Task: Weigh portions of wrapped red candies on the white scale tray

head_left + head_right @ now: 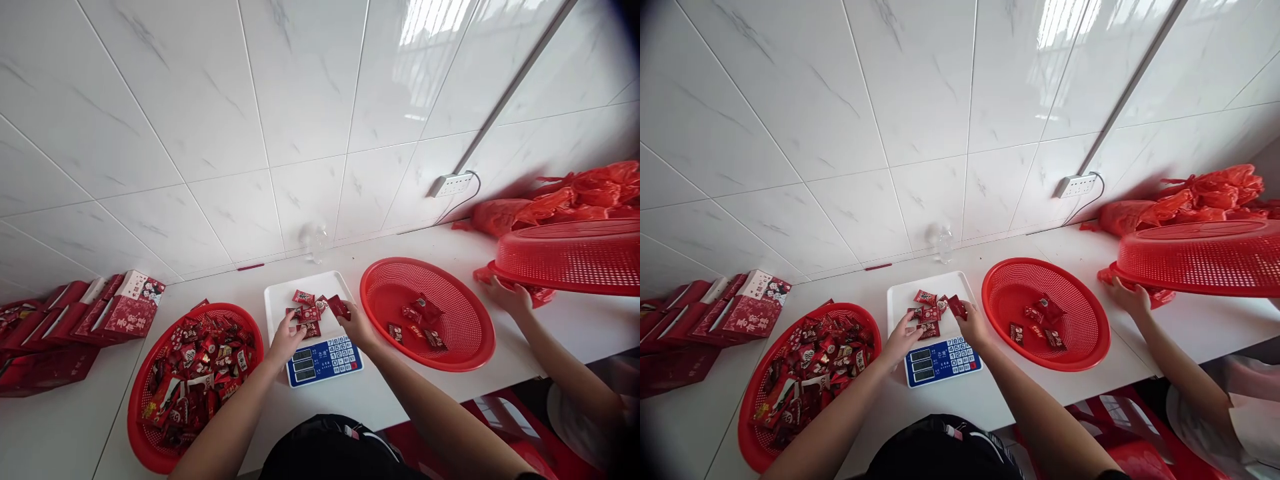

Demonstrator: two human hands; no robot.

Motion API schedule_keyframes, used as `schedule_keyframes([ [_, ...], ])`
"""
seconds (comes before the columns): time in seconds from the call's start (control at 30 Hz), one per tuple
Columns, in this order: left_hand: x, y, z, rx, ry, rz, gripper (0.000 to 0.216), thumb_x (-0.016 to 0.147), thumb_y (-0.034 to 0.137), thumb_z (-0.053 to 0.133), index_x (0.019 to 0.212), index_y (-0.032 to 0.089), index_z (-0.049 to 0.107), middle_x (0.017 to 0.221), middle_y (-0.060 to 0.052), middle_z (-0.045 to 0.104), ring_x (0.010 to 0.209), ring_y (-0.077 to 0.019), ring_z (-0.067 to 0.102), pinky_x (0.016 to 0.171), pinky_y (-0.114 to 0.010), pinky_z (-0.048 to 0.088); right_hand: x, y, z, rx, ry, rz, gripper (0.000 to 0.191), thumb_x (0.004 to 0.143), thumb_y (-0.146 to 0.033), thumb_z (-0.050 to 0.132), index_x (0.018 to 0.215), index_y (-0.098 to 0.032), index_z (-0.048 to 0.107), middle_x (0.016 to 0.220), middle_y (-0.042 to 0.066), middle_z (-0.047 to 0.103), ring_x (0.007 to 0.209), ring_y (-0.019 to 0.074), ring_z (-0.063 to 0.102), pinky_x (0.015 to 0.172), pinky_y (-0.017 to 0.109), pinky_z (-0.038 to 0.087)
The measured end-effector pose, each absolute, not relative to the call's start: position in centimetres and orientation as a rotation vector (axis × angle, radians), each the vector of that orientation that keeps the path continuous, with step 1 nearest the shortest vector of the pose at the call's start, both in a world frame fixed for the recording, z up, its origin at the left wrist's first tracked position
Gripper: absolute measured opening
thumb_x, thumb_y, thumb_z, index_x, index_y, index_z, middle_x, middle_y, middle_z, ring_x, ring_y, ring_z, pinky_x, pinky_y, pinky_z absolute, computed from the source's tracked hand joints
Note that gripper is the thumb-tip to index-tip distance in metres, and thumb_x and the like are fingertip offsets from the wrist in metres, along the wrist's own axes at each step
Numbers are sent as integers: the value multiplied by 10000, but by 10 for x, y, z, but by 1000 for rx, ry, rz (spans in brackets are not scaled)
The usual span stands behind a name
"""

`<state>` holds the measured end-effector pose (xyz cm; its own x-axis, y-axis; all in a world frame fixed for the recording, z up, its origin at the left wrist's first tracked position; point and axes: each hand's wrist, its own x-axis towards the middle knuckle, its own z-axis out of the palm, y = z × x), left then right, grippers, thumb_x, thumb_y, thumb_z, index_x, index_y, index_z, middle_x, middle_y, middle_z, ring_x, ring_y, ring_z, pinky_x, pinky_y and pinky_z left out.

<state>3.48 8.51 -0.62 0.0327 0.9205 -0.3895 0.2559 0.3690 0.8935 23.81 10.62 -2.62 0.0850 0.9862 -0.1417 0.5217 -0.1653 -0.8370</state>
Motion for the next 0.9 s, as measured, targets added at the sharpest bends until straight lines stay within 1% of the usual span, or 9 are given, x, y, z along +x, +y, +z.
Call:
schedule_keyframes([
  [0.07,32,73,5,1067,1373,675,603,730,428,598,1262,202,427,1324,-130,438,1106,-227,491,878,-329,416,236,90,-20,-1595,-1335,1239,396,746,-228,519,1134,-156,490,970,70,644,824,183,613,696,300,470],
  [0.17,35,49,15,938,1125,570,552,737,480,569,1209,206,485,1201,-109,550,1042,-212,537,823,-319,439,221,58,-9,-1263,-1107,1713,533,664,-248,630,1162,-161,461,830,26,657,699,158,609,637,299,468],
  [0.27,40,26,12,799,1012,538,532,742,520,539,1140,167,546,1005,-100,646,862,-178,608,787,-318,442,205,30,-3,-1123,-1092,1958,658,597,-243,706,1199,-191,444,740,-16,637,643,135,587,590,270,442],
  [0.33,39,15,7,727,1056,563,529,737,534,535,1095,146,571,920,-95,664,791,-164,616,757,-309,446,202,20,-2,-1128,-1065,2046,672,602,-281,718,1210,-205,444,726,-20,629,649,135,587,592,269,437],
  [0.47,24,5,-1,556,1190,693,522,698,513,598,1098,181,557,956,-70,657,872,-173,609,752,-288,458,226,19,-5,-1329,-787,2008,553,685,-371,669,1173,-205,470,814,16,647,699,125,601,666,274,451],
  [0.57,8,3,-2,452,1242,756,528,656,498,648,1064,173,563,937,-65,659,878,-180,613,747,-284,470,254,21,-9,-1381,-502,1889,423,726,-359,644,1097,-214,501,866,25,651,713,103,609,678,237,455],
  [0.67,-2,0,-2,402,1279,771,499,640,481,671,1007,155,582,949,-76,656,868,-181,614,735,-280,477,272,23,-10,-1351,-350,1824,331,738,-310,642,1033,-216,524,855,25,658,701,96,619,658,213,464],
  [0.8,1,-2,-2,404,1292,765,510,625,490,679,993,151,586,921,-76,660,842,-178,615,702,-273,480,276,30,-4,-1289,-358,1795,276,736,-260,647,987,-202,548,819,22,658,683,95,615,647,206,478],
  [0.9,7,-2,-1,456,1276,733,543,628,513,664,1020,148,574,898,-76,664,835,-170,614,701,-263,477,269,37,3,-1264,-396,1785,290,731,-255,653,994,-197,545,820,24,657,671,95,609,632,208,484],
])
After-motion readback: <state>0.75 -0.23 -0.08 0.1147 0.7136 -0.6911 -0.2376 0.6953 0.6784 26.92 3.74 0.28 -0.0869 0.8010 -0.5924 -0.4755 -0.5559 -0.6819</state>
